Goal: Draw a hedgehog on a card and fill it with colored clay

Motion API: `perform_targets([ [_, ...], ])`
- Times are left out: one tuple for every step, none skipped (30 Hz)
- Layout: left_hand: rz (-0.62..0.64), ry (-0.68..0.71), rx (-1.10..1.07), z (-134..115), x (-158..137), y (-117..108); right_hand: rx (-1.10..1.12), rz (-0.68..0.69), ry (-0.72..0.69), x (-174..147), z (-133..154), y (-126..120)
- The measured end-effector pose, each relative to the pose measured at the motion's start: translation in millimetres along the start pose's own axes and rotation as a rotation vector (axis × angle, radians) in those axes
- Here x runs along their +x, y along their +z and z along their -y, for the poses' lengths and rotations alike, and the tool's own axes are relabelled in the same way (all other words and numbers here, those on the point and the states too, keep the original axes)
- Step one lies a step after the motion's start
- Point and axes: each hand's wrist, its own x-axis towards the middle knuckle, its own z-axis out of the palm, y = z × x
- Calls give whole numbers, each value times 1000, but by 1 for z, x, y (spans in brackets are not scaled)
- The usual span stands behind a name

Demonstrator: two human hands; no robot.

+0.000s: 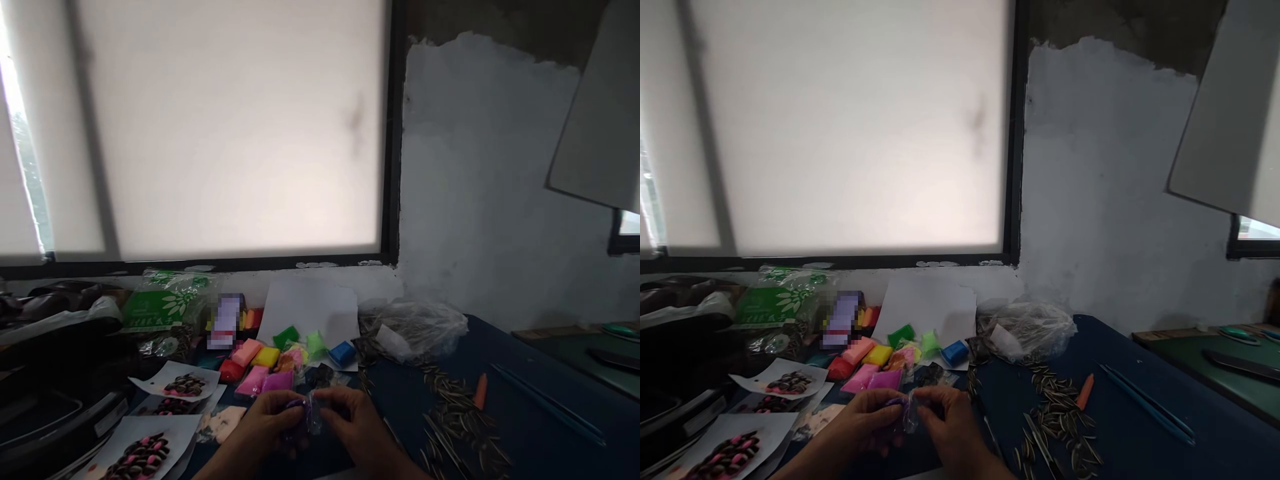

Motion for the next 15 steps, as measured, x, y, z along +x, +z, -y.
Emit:
perform_targets([
  [5, -3, 6, 0, 0, 1, -8, 0, -4, 0, 0, 1],
  [12, -6, 11, -1, 0, 3, -16, 1, -7, 1, -1, 2],
  [19, -10, 17, -1, -1, 5, -22, 5, -10, 1, -1, 3],
  [26, -13, 21, -1, -1, 7, -26, 12, -13, 2, -2, 4],
  [31, -15, 23, -1, -1, 9, -29, 18, -16, 2, -2, 4],
  [33, -16, 24, -1, -2, 10, -32, 24, -19, 2, -2, 4],
  [32, -15, 23, -1, -2, 11, -34, 26, -21, 2, -1, 4],
  [30, -13, 22, -1, -2, 12, -36, 26, -23, 2, -1, 4],
  [26, -12, 21, 0, -2, 12, -36, 22, -25, 2, 1, 3],
  [23, -11, 20, 0, -1, 11, -32, 16, -24, 1, 2, 3],
  [20, -12, 17, 0, -1, 9, -22, 12, -22, 1, 4, 3],
  [16, -11, 14, 0, 0, 7, -2, 8, -15, 1, 6, 3],
  [11, -11, 10, 0, 1, 5, 26, 4, -2, 1, 9, 3],
  [8, -12, 7, -1, 2, 3, 62, 0, 15, 1, 11, 3],
  [3, -11, 8, -1, 2, 2, 102, -4, 35, 1, 13, 3],
])
